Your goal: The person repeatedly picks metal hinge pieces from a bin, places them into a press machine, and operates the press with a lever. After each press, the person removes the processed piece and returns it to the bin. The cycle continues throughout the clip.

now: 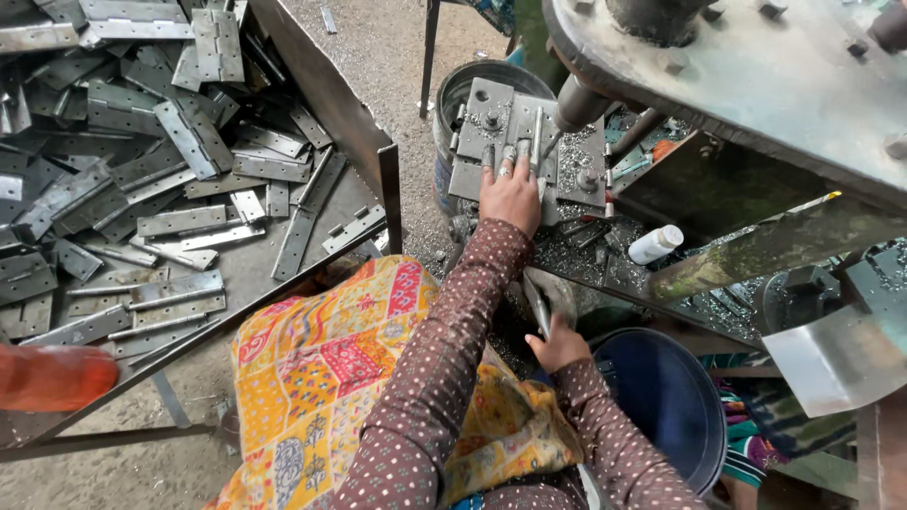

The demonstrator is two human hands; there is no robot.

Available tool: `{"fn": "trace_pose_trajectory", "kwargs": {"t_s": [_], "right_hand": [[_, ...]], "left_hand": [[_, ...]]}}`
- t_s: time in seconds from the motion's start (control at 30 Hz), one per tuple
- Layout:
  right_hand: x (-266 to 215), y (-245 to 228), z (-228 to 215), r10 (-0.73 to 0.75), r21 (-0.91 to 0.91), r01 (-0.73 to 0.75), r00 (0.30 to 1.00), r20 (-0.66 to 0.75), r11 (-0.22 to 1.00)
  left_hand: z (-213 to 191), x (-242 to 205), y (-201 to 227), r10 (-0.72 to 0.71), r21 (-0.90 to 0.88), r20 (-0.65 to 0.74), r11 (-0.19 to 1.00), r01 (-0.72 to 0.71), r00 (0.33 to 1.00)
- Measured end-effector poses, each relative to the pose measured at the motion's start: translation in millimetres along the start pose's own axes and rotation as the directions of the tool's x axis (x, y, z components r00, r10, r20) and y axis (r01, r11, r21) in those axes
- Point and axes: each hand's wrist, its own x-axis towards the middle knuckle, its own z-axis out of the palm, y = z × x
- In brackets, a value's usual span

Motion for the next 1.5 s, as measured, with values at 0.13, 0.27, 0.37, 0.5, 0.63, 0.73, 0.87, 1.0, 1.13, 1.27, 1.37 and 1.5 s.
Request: {"fn": "trace_pose_trajectory", "kwargs": {"t_s": [0.13, 0.27, 0.37, 0.5, 0.63, 0.73, 0.87, 1.0, 1.13, 1.27, 1.37, 1.5], "right_hand": [[-1, 8, 31, -0.019, -0.046, 0.015, 0.996, -0.087, 0.999], [11, 1, -19, -0.016, 0.005, 0.016, 1.000, 0.002, 1.000], [10, -4, -52, -0.036, -0.080, 0.038, 0.999, 0.028, 0.996], [6, -2, -29, 0.017, -0.047, -0.015, 0.999, 0.031, 0.999], [12, 15, 47, 0.052, -0.007, -0.053, 0.995, -0.081, 0.999], [18, 29, 72, -0.040, 0.003, 0.042, 0.973, -0.227, 0.999], [20, 40, 20, -0.050, 0.081, 0.055, 0.996, -0.067, 0.995], [17, 26, -39, -0.011, -0.083, 0.011, 1.000, -0.006, 0.997], [10, -2, -59, -0.017, -0.197, 0.020, 1.000, 0.013, 0.980], [0, -18, -71, 0.103, -0.181, -0.081, 0.988, 0.115, 0.980], [-3, -26, -77, 0.135, -0.122, -0.116, 0.979, 0.156, 0.986], [-7, -32, -80, 0.134, -0.106, -0.120, 0.981, 0.139, 0.987]], "left_hand": [[-4, -22, 0, 0.038, 0.019, 0.072, 0.999, -0.039, 0.997], [-17, -16, -4, 0.036, 0.000, 0.036, 0.999, -0.036, 0.999], [-15, -6, -9, -0.001, 0.038, 0.142, 0.999, -0.004, 0.990], [-8, 14, -13, -0.030, -0.022, 0.116, 0.999, 0.032, 0.993], [-11, 20, -10, -0.038, -0.112, 0.137, 0.992, 0.053, 0.990], [-23, 0, -13, -0.056, -0.120, 0.159, 0.990, 0.076, 0.986], [-42, -20, -30, 0.106, 0.012, -0.079, 0.994, -0.106, 0.991], [-45, -66, -92, -0.031, -0.087, -0.349, 0.996, 0.001, 0.937], [-37, -88, -195, -0.321, -0.049, -0.390, 0.943, 0.329, 0.863], [0, -91, -289, -0.563, 0.070, -0.135, 0.816, 0.574, 0.816], [40, -90, -329, -0.606, 0.166, -0.158, 0.762, 0.626, 0.780], [69, -84, -343, -0.601, 0.139, -0.204, 0.764, 0.630, 0.773]]}}
